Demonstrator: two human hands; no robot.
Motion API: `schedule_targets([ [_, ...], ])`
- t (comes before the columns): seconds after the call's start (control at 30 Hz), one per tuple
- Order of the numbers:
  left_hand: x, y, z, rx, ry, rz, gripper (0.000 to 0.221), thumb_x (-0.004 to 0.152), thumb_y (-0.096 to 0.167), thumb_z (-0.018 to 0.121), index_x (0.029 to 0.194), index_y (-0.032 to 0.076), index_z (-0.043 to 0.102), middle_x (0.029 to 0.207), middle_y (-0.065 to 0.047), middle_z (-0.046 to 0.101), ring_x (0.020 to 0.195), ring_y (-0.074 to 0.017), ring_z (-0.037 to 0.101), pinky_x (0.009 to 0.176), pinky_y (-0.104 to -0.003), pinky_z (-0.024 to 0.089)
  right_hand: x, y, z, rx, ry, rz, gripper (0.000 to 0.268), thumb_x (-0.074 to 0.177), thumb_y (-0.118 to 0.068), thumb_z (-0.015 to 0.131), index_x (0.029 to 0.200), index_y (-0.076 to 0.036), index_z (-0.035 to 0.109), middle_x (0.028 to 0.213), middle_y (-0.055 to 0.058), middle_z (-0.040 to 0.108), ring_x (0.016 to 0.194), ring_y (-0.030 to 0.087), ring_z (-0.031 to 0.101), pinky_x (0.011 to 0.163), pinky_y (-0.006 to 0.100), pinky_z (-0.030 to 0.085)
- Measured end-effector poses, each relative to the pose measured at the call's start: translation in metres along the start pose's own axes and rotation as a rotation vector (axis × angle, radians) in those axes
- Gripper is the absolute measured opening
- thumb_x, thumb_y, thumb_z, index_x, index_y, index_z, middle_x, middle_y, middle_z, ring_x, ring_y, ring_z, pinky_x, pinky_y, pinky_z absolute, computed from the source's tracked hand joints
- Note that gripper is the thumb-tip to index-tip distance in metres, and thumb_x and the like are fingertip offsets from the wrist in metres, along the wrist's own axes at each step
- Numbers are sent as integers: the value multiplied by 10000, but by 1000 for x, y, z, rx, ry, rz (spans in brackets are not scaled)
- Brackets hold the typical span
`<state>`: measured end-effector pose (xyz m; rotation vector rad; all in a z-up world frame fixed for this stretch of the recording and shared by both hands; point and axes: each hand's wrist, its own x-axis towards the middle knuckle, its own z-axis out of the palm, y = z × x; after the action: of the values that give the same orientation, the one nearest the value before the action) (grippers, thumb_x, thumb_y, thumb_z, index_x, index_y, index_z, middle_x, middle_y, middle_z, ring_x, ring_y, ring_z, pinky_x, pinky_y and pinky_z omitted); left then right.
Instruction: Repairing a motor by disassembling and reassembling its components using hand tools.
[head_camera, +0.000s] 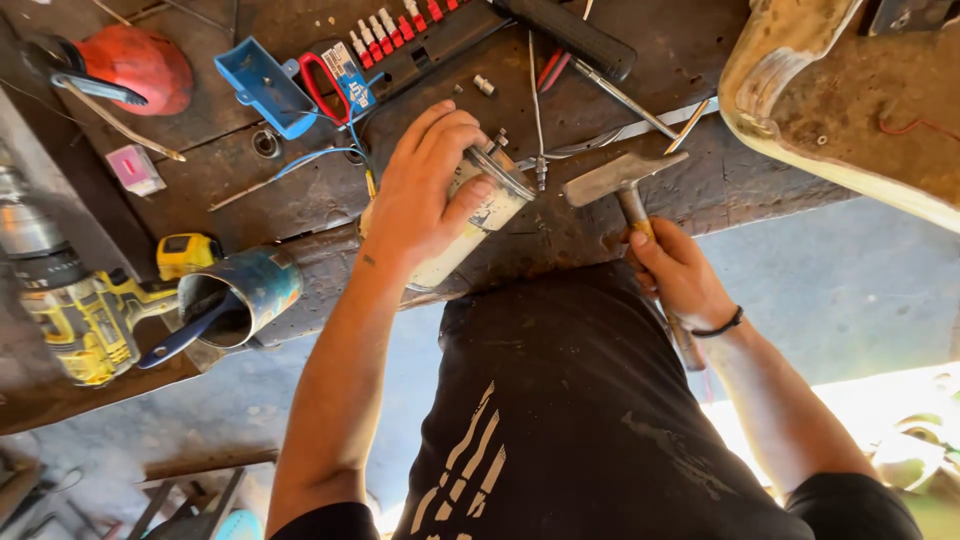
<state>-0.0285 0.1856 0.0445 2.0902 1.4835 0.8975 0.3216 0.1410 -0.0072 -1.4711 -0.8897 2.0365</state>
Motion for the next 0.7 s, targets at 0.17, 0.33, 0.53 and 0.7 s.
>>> schedule_targets([
  [0.17, 3, -9, 4, 11, -25, 41, 408, 1079, 461, 424, 1177, 99, 584, 1167, -108, 614, 1268, -377, 554, 1151, -482, 395, 10, -28, -23, -142, 32, -146, 289, 1118, -292, 515, 1143, -4, 534, 723, 54, 428, 548, 134, 472, 436, 250, 397],
  [0.33, -1, -8, 4, 10, -22, 12, 400, 1076, 463, 429, 1185, 109, 581, 1187, -110, 608, 1292, -379, 536, 1165, -484, 386, 18, -44, 11, -19, 167, -328, 289, 1165, -335, 434, 1134, -49, 461, 748, 46, 398, 579, 128, 461, 447, 226, 378],
  [0.53, -22, -2, -25, -26, 18, -69, 506, 1082, 511, 331, 1227, 100, 588, 1206, -122, 593, 1315, -379, 501, 1183, -486, 351, 19, -65, -1, -848, -83, -142, 303, 992, -312, 661, 1141, -49, 646, 736, 268, 627, 724, 469, 637, 706, 530, 488],
  [0.7, -53, 26, -50, -56, 308, -96, 628, 1103, 527, 260, 1095, -22, 564, 1134, -235, 594, 1206, -416, 545, 1150, -563, 408, 28, -80, 36, -51, -16, -294, 305, 1086, -383, 496, 1008, -141, 328, 703, 10, 302, 509, 88, 317, 415, 240, 262],
])
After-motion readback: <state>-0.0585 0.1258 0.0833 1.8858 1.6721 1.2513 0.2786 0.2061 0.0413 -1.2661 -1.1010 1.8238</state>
